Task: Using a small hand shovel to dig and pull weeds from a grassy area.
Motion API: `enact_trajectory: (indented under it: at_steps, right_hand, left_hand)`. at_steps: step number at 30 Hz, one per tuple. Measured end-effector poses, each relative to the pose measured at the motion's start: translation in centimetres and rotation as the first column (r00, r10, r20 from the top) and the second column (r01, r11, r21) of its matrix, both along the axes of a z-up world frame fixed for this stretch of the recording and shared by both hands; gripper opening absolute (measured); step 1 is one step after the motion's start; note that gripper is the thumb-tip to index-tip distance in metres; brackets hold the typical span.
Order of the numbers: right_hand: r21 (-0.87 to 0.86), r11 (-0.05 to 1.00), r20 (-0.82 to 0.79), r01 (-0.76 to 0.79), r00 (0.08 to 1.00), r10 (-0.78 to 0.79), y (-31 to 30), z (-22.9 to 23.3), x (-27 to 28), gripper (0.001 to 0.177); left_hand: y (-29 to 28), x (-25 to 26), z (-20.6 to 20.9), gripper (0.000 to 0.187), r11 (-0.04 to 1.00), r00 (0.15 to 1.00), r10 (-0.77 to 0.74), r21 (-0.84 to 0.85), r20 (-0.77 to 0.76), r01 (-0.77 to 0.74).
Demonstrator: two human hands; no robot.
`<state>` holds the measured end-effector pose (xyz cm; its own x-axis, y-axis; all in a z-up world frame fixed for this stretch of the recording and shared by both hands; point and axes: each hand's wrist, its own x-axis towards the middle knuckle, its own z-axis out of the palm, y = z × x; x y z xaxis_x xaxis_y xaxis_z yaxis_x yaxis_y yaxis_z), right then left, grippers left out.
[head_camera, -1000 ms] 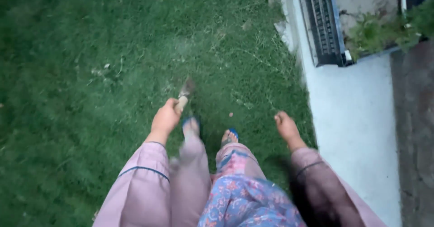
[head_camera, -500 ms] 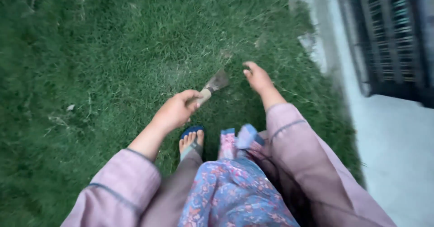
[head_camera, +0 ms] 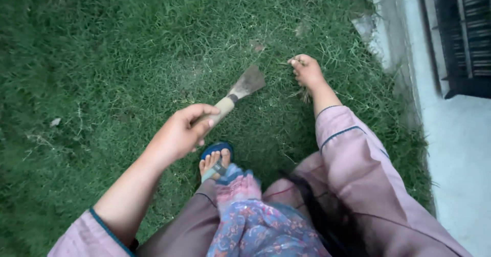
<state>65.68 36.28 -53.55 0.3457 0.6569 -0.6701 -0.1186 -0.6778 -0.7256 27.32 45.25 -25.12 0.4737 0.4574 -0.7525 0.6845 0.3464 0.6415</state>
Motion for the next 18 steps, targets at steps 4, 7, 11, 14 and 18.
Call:
enact_trajectory:
  at_steps: [4, 7, 11, 14, 18]
  right_hand:
    - [0.019, 0.998, -0.035, 0.063, 0.997, -0.062, -1.1, 0.6, -0.6, 0.013]
    - [0.048, 0.993, -0.071, 0.112, 0.992, -0.109, -1.6, 0.6, -1.4, 0.015]
    - [0.027, 0.979, -0.040, 0.203, 0.979, -0.202, -4.0, -3.6, -2.6, 0.016]
    - [0.121, 0.977, 0.153, 0.176, 0.969, -0.193, -7.7, -7.8, -4.5, 0.017]
    - [0.203, 0.976, 0.669, -0.081, 0.740, -0.077, -10.4, -4.1, -9.6, 0.021]
  left_hand:
    - [0.0, 1.4, -0.9, 0.032, 1.000, 0.997, -0.008, 0.025, 0.076, 0.006]
    - [-0.6, 2.5, -2.2, 0.032, 0.980, 0.991, -0.067, 0.197, 0.119, 0.043]
    - [-1.3, 2.3, -4.7, 0.030, 0.889, 0.982, -0.187, 0.426, -0.001, 0.170]
    - [-2.0, 1.7, -6.0, 0.030, 0.886, 0.987, -0.149, 0.451, 0.057, 0.108]
    - [-1.6, 3.2, -2.5, 0.031, 0.978, 0.995, -0.063, 0.191, -0.079, 0.077]
